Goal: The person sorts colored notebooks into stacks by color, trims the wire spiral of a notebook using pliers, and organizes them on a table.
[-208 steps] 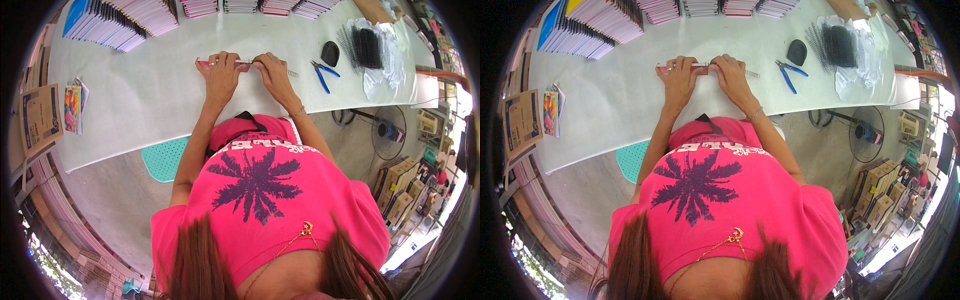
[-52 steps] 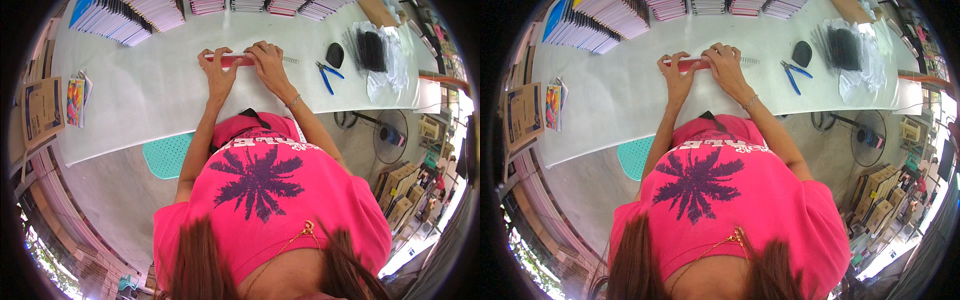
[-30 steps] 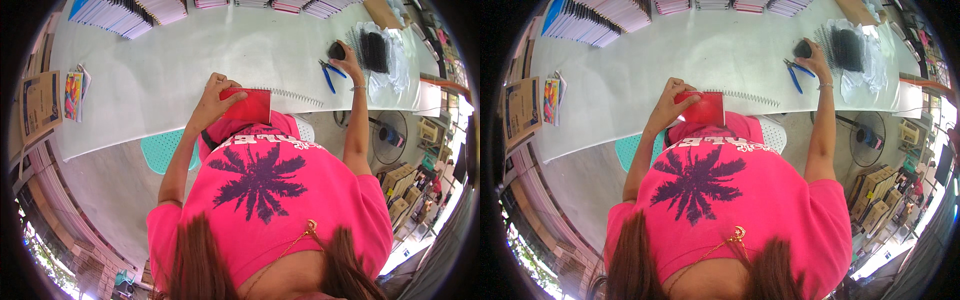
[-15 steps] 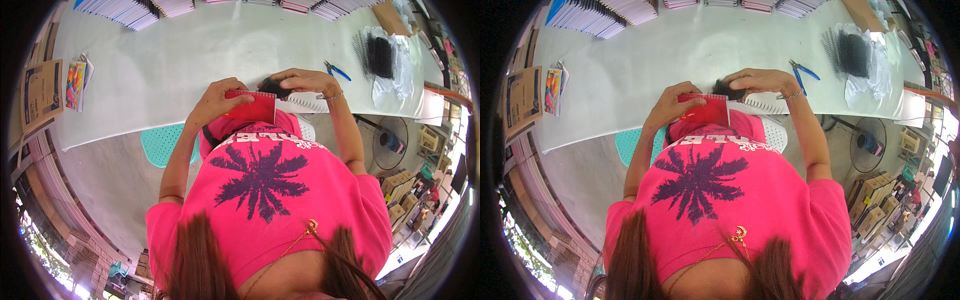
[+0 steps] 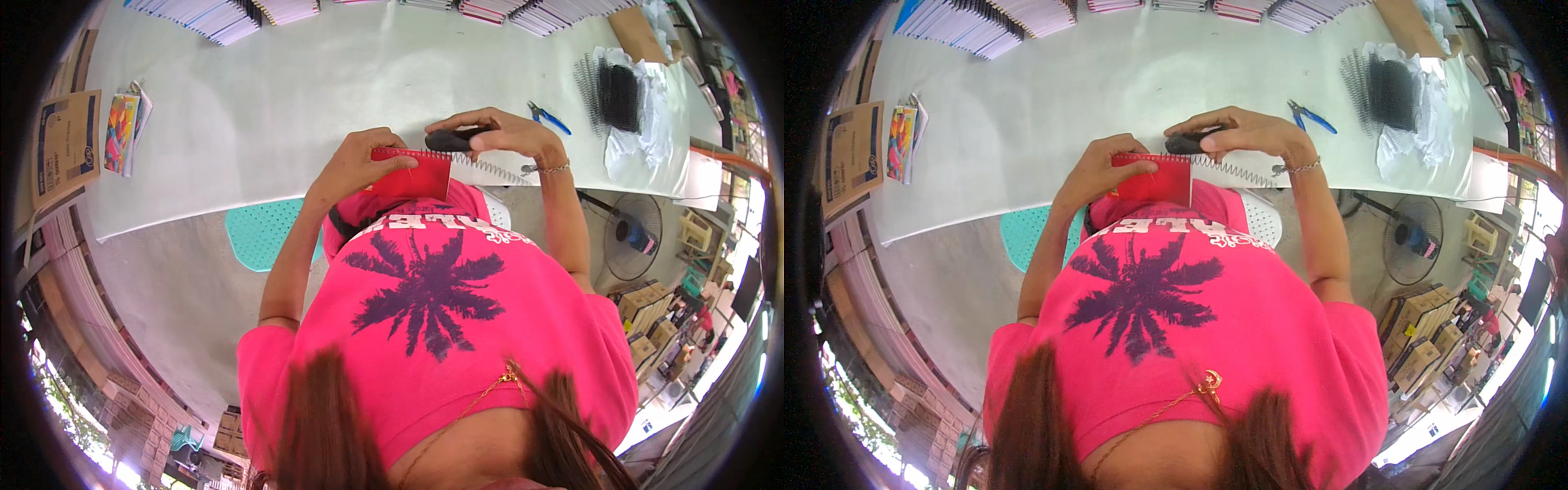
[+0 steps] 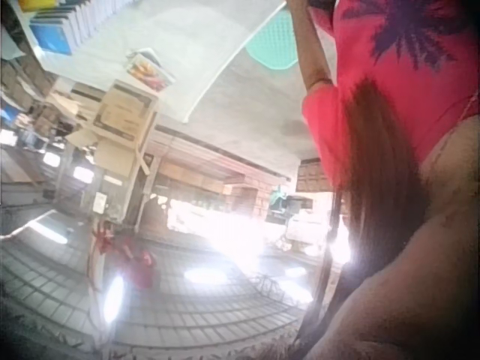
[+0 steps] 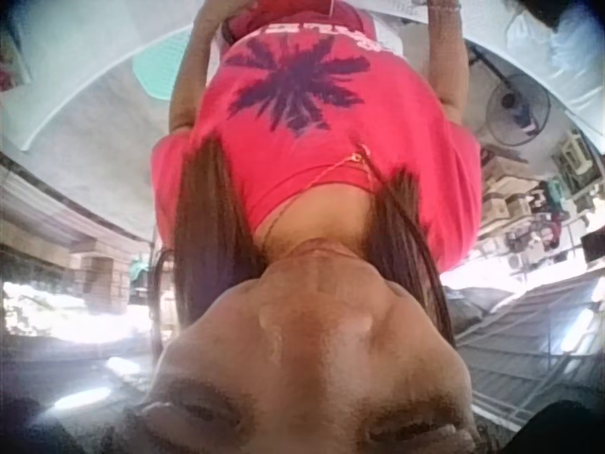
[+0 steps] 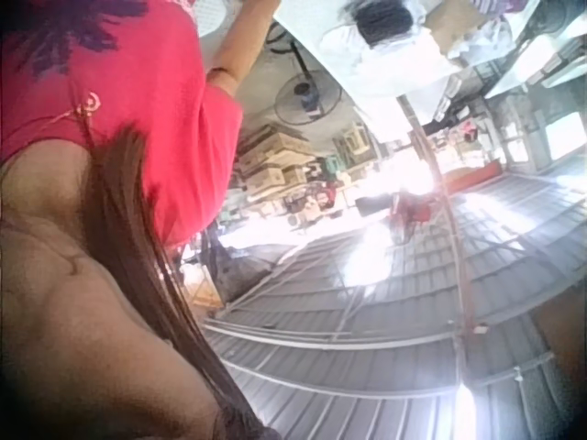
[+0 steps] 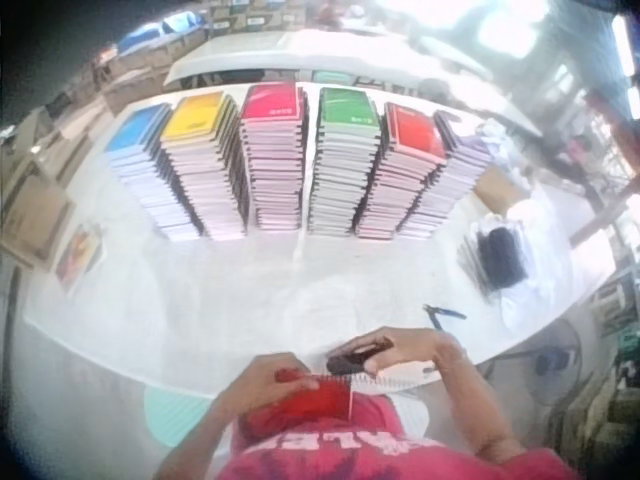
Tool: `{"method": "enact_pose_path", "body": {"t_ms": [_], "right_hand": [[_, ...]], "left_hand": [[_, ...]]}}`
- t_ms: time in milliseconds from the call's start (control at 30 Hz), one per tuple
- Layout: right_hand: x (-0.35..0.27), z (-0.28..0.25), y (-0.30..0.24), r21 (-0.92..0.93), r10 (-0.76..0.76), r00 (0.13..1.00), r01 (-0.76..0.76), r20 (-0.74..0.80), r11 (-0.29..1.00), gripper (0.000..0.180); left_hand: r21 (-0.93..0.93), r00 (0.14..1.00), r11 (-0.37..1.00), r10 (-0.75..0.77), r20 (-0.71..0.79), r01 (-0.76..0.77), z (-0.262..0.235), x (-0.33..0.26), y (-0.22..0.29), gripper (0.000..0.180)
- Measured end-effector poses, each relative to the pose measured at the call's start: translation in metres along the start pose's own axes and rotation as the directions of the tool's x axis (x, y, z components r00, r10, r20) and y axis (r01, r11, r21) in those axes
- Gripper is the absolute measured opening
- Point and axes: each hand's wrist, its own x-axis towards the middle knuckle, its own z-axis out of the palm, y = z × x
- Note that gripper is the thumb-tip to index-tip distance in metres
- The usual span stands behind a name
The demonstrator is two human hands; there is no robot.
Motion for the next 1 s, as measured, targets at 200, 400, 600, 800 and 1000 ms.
{"method": "enact_pose_path", "body": {"t_ms": [200, 400, 600, 800, 1000], "right_hand": [[0.004, 0.0, -0.005, 0.198, 0.002, 0.997, 0.014, -0.08, 0.98, 0.058], [0.031, -0.008, 0.03, -0.854, -0.483, 0.732, -0.264, -0.48, 0.448, 0.05], [0.014, 0.037, -0.016, -0.53, -0.113, 0.961, -0.041, -0.254, 0.847, 0.033], [0.013, 0.049, -0.014, -0.589, -0.192, 0.936, -0.019, -0.295, 0.808, 0.024], [0.011, 0.063, 0.012, -0.755, -0.404, 0.865, 0.045, -0.299, 0.654, 0.014]], "left_hand": [[0.012, 0.994, 0.995, 0.099, -0.042, -0.099, -0.004, 0.0, 0.0, 0.028], [0.051, 0.998, 0.998, -0.024, -0.06, 0.027, 0.0, 0.004, 0.0, 0.038], [0.117, 0.998, 0.991, -0.061, 0.015, 0.059, -0.009, 0.002, 0.003, 0.042], [0.103, 0.988, 0.989, -0.113, 0.101, 0.103, -0.015, 0.002, 0.007, 0.039], [0.207, 0.998, 0.977, 0.045, 0.035, -0.052, -0.007, -0.001, 0.007, 0.036]]}}
